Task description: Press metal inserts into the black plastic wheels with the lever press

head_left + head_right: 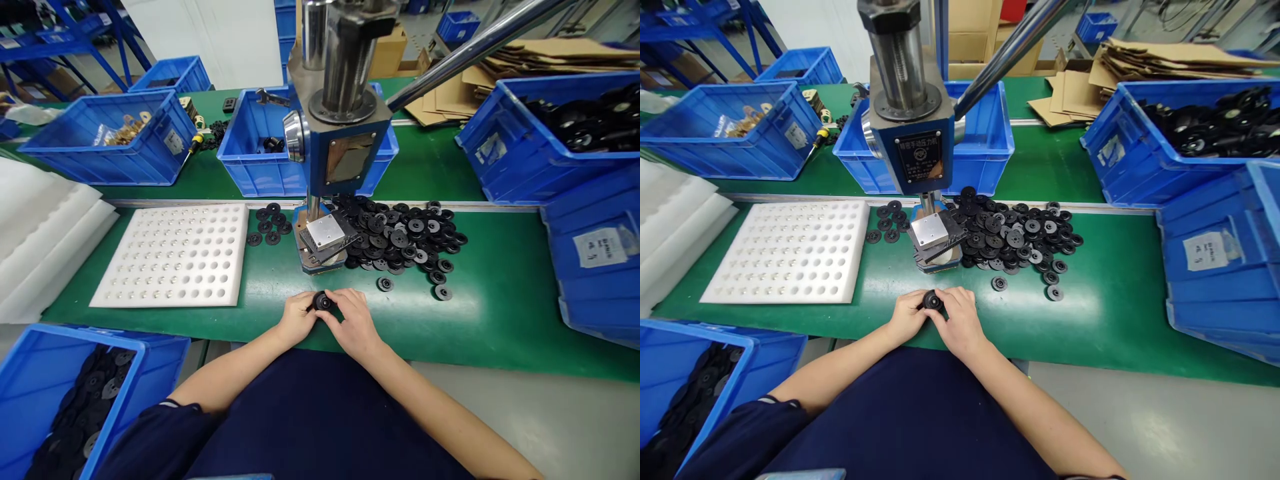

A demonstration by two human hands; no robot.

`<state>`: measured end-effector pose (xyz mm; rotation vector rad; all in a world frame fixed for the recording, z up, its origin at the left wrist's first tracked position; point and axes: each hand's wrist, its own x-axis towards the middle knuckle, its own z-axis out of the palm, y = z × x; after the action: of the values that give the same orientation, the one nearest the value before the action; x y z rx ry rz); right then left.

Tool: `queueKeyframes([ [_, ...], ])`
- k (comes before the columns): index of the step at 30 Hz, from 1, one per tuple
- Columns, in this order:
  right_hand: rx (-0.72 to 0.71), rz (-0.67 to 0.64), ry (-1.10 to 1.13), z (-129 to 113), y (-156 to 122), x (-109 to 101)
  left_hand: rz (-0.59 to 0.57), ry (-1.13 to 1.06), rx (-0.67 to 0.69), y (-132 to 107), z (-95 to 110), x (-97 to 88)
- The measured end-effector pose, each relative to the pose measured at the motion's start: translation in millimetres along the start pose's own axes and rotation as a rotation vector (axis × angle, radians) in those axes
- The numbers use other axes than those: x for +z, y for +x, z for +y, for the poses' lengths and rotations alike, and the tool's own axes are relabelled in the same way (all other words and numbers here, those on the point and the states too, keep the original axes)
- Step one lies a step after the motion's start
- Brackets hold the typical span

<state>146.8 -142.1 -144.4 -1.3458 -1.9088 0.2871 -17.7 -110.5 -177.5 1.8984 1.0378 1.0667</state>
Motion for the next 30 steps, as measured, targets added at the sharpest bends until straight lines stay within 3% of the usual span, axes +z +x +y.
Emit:
queueKeyframes([
  [7, 0.033, -0.053, -0.013, -5, 4, -2, -0.005, 0.010, -0.062, 3, 5, -1.1],
  [12, 0.082, -0.030, 0.057, -3, 8, -18, -0.061, -0.090, -0.284, -1, 6, -3.5],
  [14, 0.114, -0.008, 0.125, 4, 5, -23, -0.095, -0.162, -0.354, -2, 7, -13.4],
  [17, 0.200, 0.068, 0.174, 21, -2, -24, -0.119, -0.209, -0.374, 6, 20, -42.8],
  [20, 0.282, 0.137, 0.150, 37, -11, -17, -0.103, -0.259, -0.359, 31, 50, -79.8],
  [23, 0.269, 0.112, 0.142, 45, -15, -10, 0.051, -0.252, -0.294, 66, 89, -106.7],
  [26, 0.233, 0.104, 0.134, 46, -16, -7, 0.184, -0.208, -0.200, 102, 120, -114.7],
  [30, 0.235, 0.128, 0.138, 46, -17, -7, 0.257, -0.129, -0.089, 139, 134, -107.0],
])
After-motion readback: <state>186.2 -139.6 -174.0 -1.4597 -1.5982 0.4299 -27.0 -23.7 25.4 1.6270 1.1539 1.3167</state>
